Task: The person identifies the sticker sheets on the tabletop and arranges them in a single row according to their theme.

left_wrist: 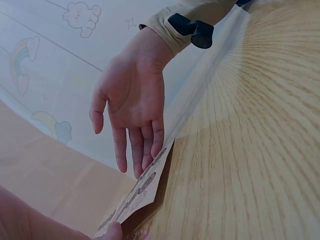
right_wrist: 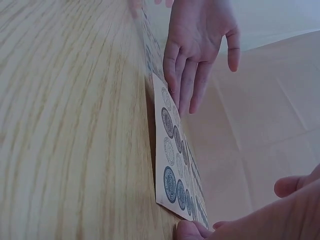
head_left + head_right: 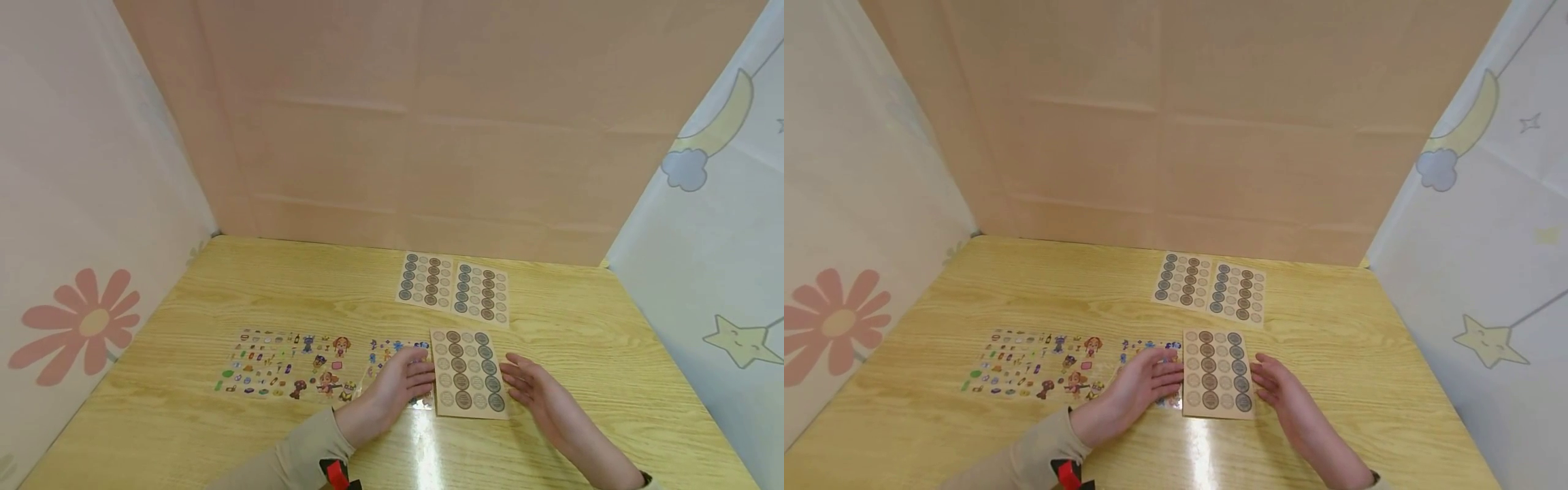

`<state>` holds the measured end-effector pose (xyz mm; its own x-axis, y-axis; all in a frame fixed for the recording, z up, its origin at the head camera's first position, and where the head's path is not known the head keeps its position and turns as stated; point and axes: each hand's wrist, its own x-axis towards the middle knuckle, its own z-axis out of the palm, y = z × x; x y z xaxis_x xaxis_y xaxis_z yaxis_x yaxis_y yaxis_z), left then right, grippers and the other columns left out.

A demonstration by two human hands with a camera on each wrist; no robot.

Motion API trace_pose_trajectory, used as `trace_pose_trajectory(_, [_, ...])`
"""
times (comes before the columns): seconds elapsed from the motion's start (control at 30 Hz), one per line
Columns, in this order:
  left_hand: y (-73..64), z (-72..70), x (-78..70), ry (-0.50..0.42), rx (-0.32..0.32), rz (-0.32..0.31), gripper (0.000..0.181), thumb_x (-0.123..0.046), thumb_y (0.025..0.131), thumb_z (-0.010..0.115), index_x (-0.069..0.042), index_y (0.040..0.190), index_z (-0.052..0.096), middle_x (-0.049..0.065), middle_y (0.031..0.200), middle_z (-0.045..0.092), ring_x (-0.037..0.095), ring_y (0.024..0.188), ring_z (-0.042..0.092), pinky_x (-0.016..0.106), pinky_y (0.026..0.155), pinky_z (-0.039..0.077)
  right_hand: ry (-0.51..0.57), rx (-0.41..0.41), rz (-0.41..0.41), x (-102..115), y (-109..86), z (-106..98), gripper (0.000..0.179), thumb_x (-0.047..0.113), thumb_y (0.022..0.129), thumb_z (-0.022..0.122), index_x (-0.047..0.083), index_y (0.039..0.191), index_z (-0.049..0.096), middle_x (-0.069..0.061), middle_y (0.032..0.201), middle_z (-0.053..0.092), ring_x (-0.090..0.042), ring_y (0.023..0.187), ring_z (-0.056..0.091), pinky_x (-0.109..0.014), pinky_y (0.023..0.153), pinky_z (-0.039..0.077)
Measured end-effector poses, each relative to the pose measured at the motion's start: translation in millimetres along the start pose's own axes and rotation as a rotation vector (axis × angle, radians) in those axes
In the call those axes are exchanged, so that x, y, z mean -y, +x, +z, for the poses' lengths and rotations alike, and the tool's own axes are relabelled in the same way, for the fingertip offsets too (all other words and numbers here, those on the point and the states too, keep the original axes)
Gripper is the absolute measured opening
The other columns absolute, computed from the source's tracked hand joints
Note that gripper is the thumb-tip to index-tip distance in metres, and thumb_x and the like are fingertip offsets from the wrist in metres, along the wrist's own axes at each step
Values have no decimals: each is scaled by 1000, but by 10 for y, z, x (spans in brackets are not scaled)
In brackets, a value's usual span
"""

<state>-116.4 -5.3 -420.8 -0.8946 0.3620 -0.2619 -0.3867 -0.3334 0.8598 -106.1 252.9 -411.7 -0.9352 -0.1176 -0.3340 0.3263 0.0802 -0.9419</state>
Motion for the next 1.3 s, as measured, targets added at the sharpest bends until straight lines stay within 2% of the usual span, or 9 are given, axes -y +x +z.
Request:
trace_pose_trajectory(0.23, [0,-7,0,-8,22,12,63,-32,99,38,11,143,23,36,137,37,46,124,42,51,104,36,9,3,-10,-4,1,-1,56,31,106,23,-5,148,17,-27,146,28,-20,121,41,-26,97,41])
trace_pose_trajectory(0.47, [10,-9,2,19,13,-7,65,-35,99,40,10,143,22,36,136,40,46,124,42,51,104,36,34,3,1,-1,4,4,56,32,106,23,-4,148,15,-25,146,27,-19,120,41,-28,97,42])
trace_pose_trajectory(1.03, [5,-21,20,72,32,-30,69,-39,99,38,11,144,22,35,138,38,44,126,42,49,104,37,18,0,5,-23,-11,19,57,33,106,25,-5,148,17,-24,148,24,-23,124,37,-25,96,42])
trace_pose_trajectory(1.3, [25,-35,0,42,20,-18,65,-34,98,40,12,141,24,37,136,40,46,123,44,51,103,38,32,-6,-2,-23,-1,0,57,31,106,26,-6,148,17,-25,146,28,-16,120,42,-26,97,42])
